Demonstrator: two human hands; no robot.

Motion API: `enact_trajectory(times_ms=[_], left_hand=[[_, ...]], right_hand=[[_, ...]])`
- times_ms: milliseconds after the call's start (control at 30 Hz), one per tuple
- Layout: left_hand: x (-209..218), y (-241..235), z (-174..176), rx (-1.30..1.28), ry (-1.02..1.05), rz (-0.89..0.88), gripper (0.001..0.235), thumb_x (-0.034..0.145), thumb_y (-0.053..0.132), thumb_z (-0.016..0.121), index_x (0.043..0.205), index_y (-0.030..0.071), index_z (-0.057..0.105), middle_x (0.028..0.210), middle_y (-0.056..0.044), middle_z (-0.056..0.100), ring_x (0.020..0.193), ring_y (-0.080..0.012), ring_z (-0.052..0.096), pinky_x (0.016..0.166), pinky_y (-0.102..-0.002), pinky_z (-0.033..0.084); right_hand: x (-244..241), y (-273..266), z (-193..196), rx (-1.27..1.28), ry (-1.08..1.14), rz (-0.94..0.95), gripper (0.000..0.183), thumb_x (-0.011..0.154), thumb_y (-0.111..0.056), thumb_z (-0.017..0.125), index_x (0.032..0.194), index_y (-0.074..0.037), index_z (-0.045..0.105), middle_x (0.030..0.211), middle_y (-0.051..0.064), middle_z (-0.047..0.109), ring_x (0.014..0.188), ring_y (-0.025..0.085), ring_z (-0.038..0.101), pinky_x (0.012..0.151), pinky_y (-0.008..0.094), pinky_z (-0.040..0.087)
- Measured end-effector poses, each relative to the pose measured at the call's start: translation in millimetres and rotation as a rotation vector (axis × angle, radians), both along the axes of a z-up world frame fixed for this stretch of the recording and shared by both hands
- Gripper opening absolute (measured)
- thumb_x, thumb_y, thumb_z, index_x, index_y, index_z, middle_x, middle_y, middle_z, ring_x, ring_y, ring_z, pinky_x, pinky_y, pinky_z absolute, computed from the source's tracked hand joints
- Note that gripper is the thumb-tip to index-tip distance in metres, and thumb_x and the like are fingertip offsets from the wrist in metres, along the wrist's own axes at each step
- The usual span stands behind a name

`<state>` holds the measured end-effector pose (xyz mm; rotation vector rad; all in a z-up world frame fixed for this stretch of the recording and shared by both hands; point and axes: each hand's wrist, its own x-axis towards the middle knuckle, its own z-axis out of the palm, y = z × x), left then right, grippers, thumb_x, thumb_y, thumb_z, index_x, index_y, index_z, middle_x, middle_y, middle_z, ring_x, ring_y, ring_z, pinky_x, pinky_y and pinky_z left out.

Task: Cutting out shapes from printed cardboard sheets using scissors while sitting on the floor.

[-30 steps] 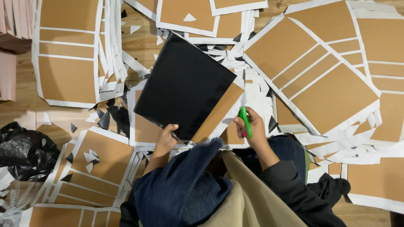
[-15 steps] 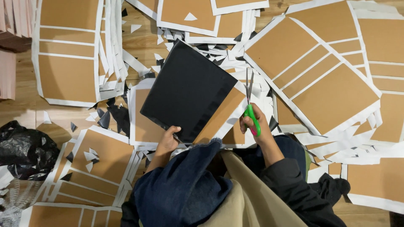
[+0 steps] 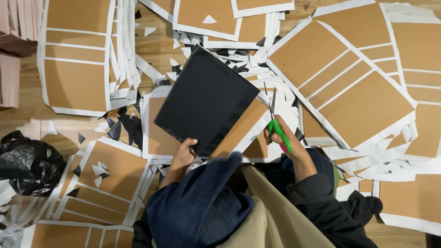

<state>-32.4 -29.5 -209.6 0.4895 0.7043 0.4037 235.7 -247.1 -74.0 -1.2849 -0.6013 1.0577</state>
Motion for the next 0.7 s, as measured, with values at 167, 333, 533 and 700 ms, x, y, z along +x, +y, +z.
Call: enact_trajectory(times_ms=[167, 333, 533, 700], left_hand=[[-5, 2, -19, 0.012, 0.011, -0.021, 0.066, 0.068, -0.003, 0.055, 0.132, 0.003, 0.045, 0.124, -0.016, 0.055, 0.11, -0.0347, 0.054, 0.098, -0.052, 0.039], [2, 3, 9, -0.023, 0.008, -0.062, 0.059, 0.071, 0.003, 0.056, 0.13, 0.002, 0.048, 0.125, -0.018, 0.055, 0.109, -0.0362, 0.056, 0.098, -0.049, 0.041], [44, -30, 191, 0.252, 0.448, -0.703, 0.077, 0.084, 0.045, 0.061, 0.121, -0.022, 0.048, 0.123, -0.043, 0.047, 0.122, -0.0452, 0.044, 0.099, -0.043, 0.041], [43, -11, 174, 1.146, 0.435, -0.913, 0.029, 0.083, 0.033, 0.063, 0.085, 0.004, 0.062, 0.077, -0.016, 0.063, 0.082, -0.0338, 0.059, 0.075, -0.04, 0.043]], right_hand=[[-3, 5, -3, -0.027, -0.031, -0.081, 0.058, 0.074, -0.031, 0.073, 0.118, -0.002, 0.049, 0.06, 0.011, 0.053, 0.049, 0.021, 0.056, 0.047, 0.029, 0.046], [-13, 11, -13, 0.001, 0.028, -0.313, 0.035, 0.083, -0.018, 0.067, 0.111, -0.003, 0.052, 0.053, 0.017, 0.056, 0.036, 0.024, 0.056, 0.03, 0.03, 0.047], [-56, 53, 15, -0.112, 0.389, -0.525, 0.043, 0.07, -0.007, 0.075, 0.104, -0.008, 0.049, 0.087, 0.006, 0.059, 0.076, 0.019, 0.062, 0.068, 0.034, 0.053], [-48, 37, -48, -0.273, 0.354, -0.619, 0.044, 0.066, -0.005, 0.078, 0.097, -0.005, 0.047, 0.075, 0.005, 0.049, 0.062, 0.022, 0.057, 0.052, 0.034, 0.05]])
